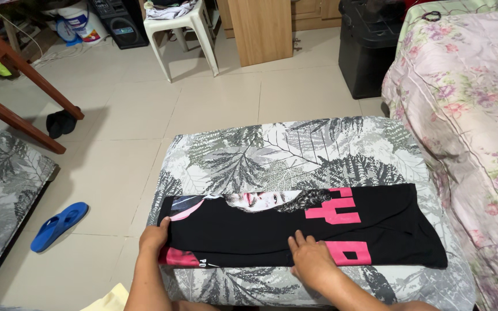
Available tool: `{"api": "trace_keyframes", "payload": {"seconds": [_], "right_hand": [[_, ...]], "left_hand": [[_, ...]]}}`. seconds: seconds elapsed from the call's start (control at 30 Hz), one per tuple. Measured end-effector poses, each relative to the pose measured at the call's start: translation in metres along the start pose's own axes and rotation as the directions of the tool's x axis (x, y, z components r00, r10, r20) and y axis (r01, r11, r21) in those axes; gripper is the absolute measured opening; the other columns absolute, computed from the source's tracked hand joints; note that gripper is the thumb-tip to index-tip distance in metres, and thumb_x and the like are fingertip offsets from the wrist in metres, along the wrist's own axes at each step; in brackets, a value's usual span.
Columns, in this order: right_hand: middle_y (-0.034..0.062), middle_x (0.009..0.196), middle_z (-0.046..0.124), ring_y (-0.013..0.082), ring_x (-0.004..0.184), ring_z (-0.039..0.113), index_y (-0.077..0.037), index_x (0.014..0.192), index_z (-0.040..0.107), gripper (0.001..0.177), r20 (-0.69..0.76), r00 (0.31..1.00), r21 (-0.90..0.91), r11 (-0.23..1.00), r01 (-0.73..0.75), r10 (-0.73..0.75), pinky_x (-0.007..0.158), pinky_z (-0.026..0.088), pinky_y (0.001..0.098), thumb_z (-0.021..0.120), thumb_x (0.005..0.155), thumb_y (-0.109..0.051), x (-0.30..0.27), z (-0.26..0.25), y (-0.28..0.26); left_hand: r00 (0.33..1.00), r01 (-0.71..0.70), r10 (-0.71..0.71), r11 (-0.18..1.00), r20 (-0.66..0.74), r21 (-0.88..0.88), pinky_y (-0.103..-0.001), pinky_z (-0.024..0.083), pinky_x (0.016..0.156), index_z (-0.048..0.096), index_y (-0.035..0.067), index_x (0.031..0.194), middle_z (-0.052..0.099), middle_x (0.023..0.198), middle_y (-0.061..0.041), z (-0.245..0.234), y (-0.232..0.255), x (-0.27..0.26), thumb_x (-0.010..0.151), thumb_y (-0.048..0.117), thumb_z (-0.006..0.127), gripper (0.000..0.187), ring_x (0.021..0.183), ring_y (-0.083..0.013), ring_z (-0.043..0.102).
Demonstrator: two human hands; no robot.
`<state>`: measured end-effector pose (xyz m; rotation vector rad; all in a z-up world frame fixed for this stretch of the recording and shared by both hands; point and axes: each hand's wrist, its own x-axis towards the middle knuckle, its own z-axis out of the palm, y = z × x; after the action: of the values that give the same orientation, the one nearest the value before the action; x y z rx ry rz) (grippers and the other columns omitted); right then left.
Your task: The person folds shirts by hand on a surface, flattening the fabric and turning them over.
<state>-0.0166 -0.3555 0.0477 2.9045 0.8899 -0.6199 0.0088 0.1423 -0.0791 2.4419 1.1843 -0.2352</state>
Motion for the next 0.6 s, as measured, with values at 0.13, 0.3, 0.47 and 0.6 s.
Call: {"api": "trace_keyframes", "payload": {"seconds": [0.13, 0.3, 0.47, 0.6], "right_hand": [[0.0119, 0.132, 0.061, 0.0285, 0.124, 0.057, -0.006, 0.143, 0.052, 0.065, -0.069, 0.99, 0.073, 0.99, -0.118, 0.123, 0.103, 0.048, 0.0458, 0.067, 0.096, -0.047, 0.007, -0.01, 0.017], [0.0177, 0.155, 0.039, 0.0365, 0.137, 0.041, -0.011, 0.152, 0.038, 0.076, -0.378, 0.921, 0.134, 0.99, -0.046, 0.094, 0.111, 0.032, 0.0558, 0.061, 0.093, -0.053, 0.029, -0.003, 0.04], [0.0093, 0.17, 0.004, 0.0299, 0.156, 0.005, -0.027, 0.162, 0.012, 0.081, -0.123, 0.988, 0.115, 0.99, -0.085, 0.099, 0.122, 0.009, 0.0606, 0.045, 0.098, -0.063, 0.036, 0.002, 0.064], [0.0029, 0.173, -0.008, 0.0266, 0.159, -0.002, -0.033, 0.165, 0.001, 0.085, 0.091, 0.975, 0.066, 0.975, -0.211, 0.205, 0.124, 0.01, 0.0626, 0.042, 0.099, -0.069, 0.031, -0.007, 0.075]], "left_hand": [[0.999, -0.028, 0.026, 0.999, -0.047, -0.031, -0.046, 0.048, 0.107, 0.073, -0.006, 0.121, 0.068, 0.127, -0.031, -0.003, 0.003, -0.005, 0.095, 0.065, 0.054, 0.078, 0.124, -0.0436, 0.064], [0.998, -0.047, 0.043, 0.996, -0.053, -0.076, -0.046, 0.051, 0.104, 0.073, -0.005, 0.12, 0.071, 0.124, -0.029, -0.019, 0.019, -0.026, 0.095, 0.062, 0.056, 0.074, 0.12, -0.0422, 0.067], [0.999, -0.006, 0.007, 1.0, -0.052, 0.015, -0.047, 0.049, 0.106, 0.072, 0.004, 0.128, 0.068, 0.132, -0.024, -0.033, 0.028, -0.045, 0.096, 0.061, 0.055, 0.067, 0.126, -0.0406, 0.063], [0.999, 0.03, -0.03, 1.0, -0.04, -0.002, -0.048, 0.049, 0.106, 0.07, 0.007, 0.131, 0.067, 0.135, -0.023, -0.038, 0.033, -0.057, 0.097, 0.06, 0.055, 0.065, 0.129, -0.0393, 0.061]]}}
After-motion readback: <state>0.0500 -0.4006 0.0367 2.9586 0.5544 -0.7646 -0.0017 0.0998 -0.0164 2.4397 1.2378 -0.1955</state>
